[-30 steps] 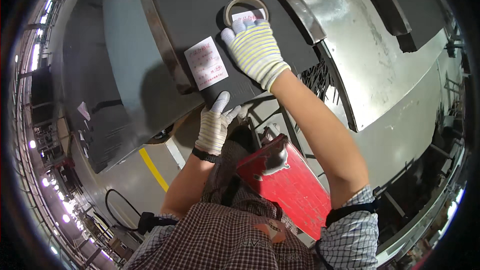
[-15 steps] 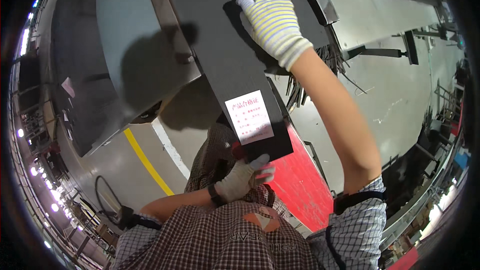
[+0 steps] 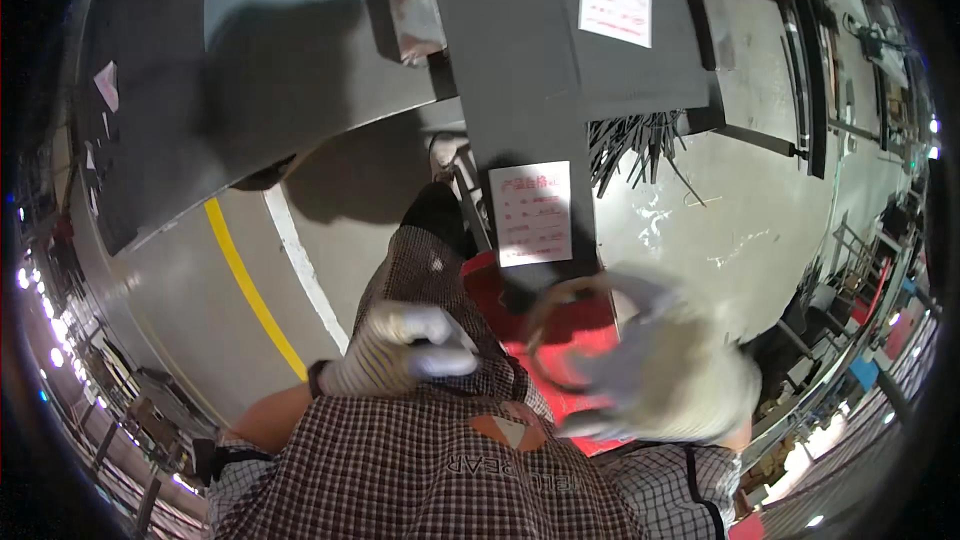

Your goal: Applying adhesive strips and black tape to large industrial foam mats at a workstation.

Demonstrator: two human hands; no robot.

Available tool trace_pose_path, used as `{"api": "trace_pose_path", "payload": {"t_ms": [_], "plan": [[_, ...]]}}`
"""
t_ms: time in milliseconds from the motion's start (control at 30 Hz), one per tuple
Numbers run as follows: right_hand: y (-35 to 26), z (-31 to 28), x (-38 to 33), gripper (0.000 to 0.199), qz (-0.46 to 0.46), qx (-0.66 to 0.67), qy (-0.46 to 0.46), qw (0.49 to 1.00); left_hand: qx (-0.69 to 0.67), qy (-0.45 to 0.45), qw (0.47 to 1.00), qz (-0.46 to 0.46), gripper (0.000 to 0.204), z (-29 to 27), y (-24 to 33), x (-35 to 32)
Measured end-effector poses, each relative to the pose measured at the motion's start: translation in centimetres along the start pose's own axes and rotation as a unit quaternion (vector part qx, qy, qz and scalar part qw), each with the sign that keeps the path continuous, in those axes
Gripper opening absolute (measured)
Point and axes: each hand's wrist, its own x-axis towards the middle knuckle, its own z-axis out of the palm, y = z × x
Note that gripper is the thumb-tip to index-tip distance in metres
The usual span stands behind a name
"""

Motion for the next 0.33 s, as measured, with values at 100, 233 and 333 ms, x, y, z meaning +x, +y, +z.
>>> {"api": "trace_pose_path", "payload": {"t_ms": [100,233,333], "plan": [[9.7,-3.1,-3.5,0.026,0.216,-0.056,-0.002,0.975,0.251,0.049,0.964,-0.068,0.010,-5.0,-3.2,3.3],[18.5,8.4,-2.9,0.021,0.249,0.188,0.178,0.933,0.009,0.059,0.996,-0.069,0.032,-9.9,-13.7,12.4],[16.0,8.8,-3.2,0.027,0.293,0.131,0.221,0.921,0.097,0.071,0.990,-0.074,0.069,-12.4,-21.1,16.5]]}}
